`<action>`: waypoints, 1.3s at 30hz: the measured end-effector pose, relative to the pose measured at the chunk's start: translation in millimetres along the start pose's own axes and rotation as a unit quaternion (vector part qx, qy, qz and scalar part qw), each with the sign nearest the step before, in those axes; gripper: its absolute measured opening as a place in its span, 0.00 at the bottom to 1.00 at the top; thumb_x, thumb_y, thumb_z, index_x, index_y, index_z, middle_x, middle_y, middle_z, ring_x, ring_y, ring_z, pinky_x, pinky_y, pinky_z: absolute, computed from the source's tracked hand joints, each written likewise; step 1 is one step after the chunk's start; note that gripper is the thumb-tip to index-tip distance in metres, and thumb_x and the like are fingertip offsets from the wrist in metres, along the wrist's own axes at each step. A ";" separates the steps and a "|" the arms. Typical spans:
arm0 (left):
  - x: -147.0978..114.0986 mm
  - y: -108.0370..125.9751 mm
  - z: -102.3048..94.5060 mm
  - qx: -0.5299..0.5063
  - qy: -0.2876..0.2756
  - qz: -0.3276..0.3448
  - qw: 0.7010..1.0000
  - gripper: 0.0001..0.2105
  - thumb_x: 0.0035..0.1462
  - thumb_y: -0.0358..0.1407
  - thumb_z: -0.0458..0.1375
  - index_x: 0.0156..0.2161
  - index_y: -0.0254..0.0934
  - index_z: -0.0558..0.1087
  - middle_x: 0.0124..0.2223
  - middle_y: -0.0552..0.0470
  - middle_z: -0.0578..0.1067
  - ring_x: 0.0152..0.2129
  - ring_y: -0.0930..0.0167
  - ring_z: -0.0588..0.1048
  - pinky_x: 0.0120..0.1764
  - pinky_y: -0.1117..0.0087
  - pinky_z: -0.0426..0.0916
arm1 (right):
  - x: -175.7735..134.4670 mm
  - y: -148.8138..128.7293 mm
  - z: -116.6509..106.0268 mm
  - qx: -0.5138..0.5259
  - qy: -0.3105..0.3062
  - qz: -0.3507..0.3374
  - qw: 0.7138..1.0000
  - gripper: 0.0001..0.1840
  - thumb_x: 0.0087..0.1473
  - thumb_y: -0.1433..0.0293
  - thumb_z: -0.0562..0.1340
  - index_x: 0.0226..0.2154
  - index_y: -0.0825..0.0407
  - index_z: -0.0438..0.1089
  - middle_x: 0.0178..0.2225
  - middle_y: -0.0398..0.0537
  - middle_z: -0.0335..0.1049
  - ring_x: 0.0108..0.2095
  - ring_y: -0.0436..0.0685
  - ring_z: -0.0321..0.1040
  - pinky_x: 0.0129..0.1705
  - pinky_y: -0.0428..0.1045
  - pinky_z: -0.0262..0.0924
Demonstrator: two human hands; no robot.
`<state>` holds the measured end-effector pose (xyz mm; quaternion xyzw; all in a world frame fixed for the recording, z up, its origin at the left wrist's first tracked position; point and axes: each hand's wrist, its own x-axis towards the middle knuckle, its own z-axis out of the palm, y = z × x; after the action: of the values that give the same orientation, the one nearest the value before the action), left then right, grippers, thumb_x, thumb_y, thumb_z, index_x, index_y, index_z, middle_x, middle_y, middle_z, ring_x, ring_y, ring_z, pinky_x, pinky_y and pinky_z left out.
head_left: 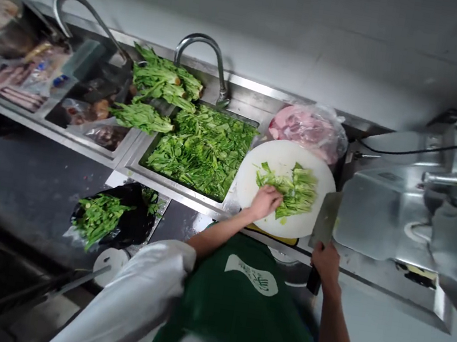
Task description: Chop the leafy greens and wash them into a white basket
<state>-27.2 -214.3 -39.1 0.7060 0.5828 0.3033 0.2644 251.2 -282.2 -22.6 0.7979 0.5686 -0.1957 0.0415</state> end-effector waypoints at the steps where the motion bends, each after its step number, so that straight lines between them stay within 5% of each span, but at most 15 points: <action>1: 4.8 12.3 23.7 0.042 -0.047 0.022 0.998 0.08 0.65 0.38 0.60 0.41 0.39 0.80 0.44 0.45 0.78 0.46 0.61 0.72 0.51 0.58 0.67 | -1.2 -0.5 -0.1 -0.007 -0.005 0.007 1.000 0.21 0.61 0.68 0.52 0.44 0.63 0.75 0.30 0.60 0.75 0.33 0.60 0.71 0.36 0.50 0.58; 4: -12.9 14.3 55.4 0.130 -0.131 0.073 0.980 0.11 0.68 0.38 0.55 0.48 0.42 0.80 0.52 0.44 0.76 0.52 0.58 0.67 0.56 0.50 0.59 | -4.1 -2.6 -0.7 -0.023 -0.014 0.018 0.999 0.22 0.64 0.68 0.51 0.46 0.65 0.74 0.36 0.65 0.76 0.37 0.62 0.72 0.38 0.51 0.58; 7: -41.3 -8.2 48.2 0.146 -0.134 0.078 0.977 0.14 0.70 0.38 0.52 0.55 0.48 0.77 0.54 0.46 0.75 0.53 0.60 0.67 0.57 0.49 0.56 | -5.4 -2.1 -0.9 -0.015 -0.023 0.027 0.999 0.22 0.66 0.67 0.50 0.47 0.65 0.73 0.37 0.66 0.76 0.39 0.64 0.73 0.40 0.51 0.58; 10: -47.5 -17.6 33.9 0.155 -0.117 0.054 0.979 0.13 0.69 0.43 0.55 0.52 0.46 0.79 0.53 0.45 0.74 0.53 0.58 0.66 0.56 0.49 0.56 | -5.1 0.8 -1.3 -0.005 -0.032 0.037 0.999 0.23 0.67 0.65 0.50 0.48 0.64 0.73 0.39 0.65 0.76 0.40 0.64 0.73 0.40 0.51 0.58; 13: -28.4 -7.5 28.9 0.158 -0.087 0.049 0.982 0.16 0.64 0.50 0.59 0.49 0.45 0.80 0.58 0.44 0.71 0.58 0.54 0.62 0.56 0.49 0.57 | -3.7 4.2 -2.3 -0.001 -0.037 0.033 0.999 0.22 0.67 0.65 0.50 0.47 0.63 0.73 0.39 0.64 0.76 0.40 0.63 0.73 0.40 0.50 0.57; 16: 7.5 0.7 30.1 0.192 -0.051 -0.010 0.980 0.29 0.60 0.53 0.62 0.63 0.46 0.70 0.67 0.39 0.60 0.64 0.45 0.53 0.57 0.44 0.57 | -1.8 6.9 -3.3 0.001 -0.040 0.030 0.999 0.22 0.67 0.66 0.50 0.47 0.64 0.73 0.39 0.64 0.76 0.40 0.63 0.72 0.40 0.50 0.57; 19: 47.3 -7.9 26.6 0.222 -0.073 -0.079 0.969 0.34 0.59 0.46 0.64 0.69 0.45 0.62 0.67 0.37 0.59 0.62 0.45 0.57 0.56 0.43 0.59 | 0.2 9.7 -4.1 0.009 -0.049 0.032 0.998 0.23 0.67 0.64 0.50 0.47 0.64 0.73 0.38 0.64 0.76 0.40 0.63 0.72 0.39 0.50 0.57; 24: 82.9 -26.1 9.2 0.200 -0.111 -0.127 0.965 0.27 0.60 0.31 0.61 0.64 0.38 0.67 0.56 0.38 0.69 0.52 0.56 0.68 0.55 0.55 0.65 | 4.0 15.9 -4.1 0.036 -0.054 0.034 0.997 0.24 0.65 0.63 0.49 0.47 0.63 0.73 0.39 0.63 0.77 0.38 0.62 0.71 0.38 0.50 0.57; 27: 70.1 -14.4 11.9 0.177 -0.141 -0.115 0.967 0.31 0.60 0.39 0.62 0.68 0.41 0.63 0.58 0.37 0.68 0.54 0.51 0.67 0.54 0.48 0.65 | 7.2 18.1 -3.4 0.047 -0.054 0.034 0.997 0.24 0.65 0.62 0.50 0.47 0.62 0.73 0.38 0.63 0.76 0.38 0.62 0.71 0.38 0.50 0.57; 31: 31.1 11.6 34.1 0.194 -0.193 -0.019 0.962 0.38 0.55 0.50 0.66 0.68 0.51 0.61 0.66 0.37 0.59 0.62 0.40 0.55 0.56 0.33 0.56 | 11.1 17.8 -2.9 0.050 -0.052 0.035 0.997 0.23 0.65 0.63 0.50 0.46 0.62 0.74 0.38 0.63 0.76 0.39 0.62 0.71 0.38 0.50 0.57; 35: 12.4 15.9 45.9 0.228 -0.186 0.000 0.956 0.28 0.59 0.42 0.64 0.64 0.52 0.68 0.68 0.39 0.58 0.63 0.43 0.53 0.58 0.36 0.54 | 12.1 17.4 -2.7 0.057 -0.047 0.035 0.997 0.23 0.64 0.63 0.51 0.45 0.63 0.74 0.37 0.63 0.75 0.38 0.62 0.70 0.39 0.50 0.57; 39: 17.2 -8.9 27.8 0.227 -0.189 0.003 0.955 0.26 0.60 0.31 0.61 0.62 0.52 0.71 0.67 0.44 0.61 0.62 0.49 0.57 0.59 0.44 0.59 | 10.8 18.2 -1.9 0.067 -0.043 0.029 0.996 0.22 0.65 0.63 0.51 0.46 0.63 0.73 0.37 0.62 0.75 0.36 0.60 0.70 0.38 0.50 0.56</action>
<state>-10.2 -196.3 -62.3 0.7937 0.5732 0.0250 0.2020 271.5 -278.4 -27.6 0.8061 0.5283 -0.2662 0.0185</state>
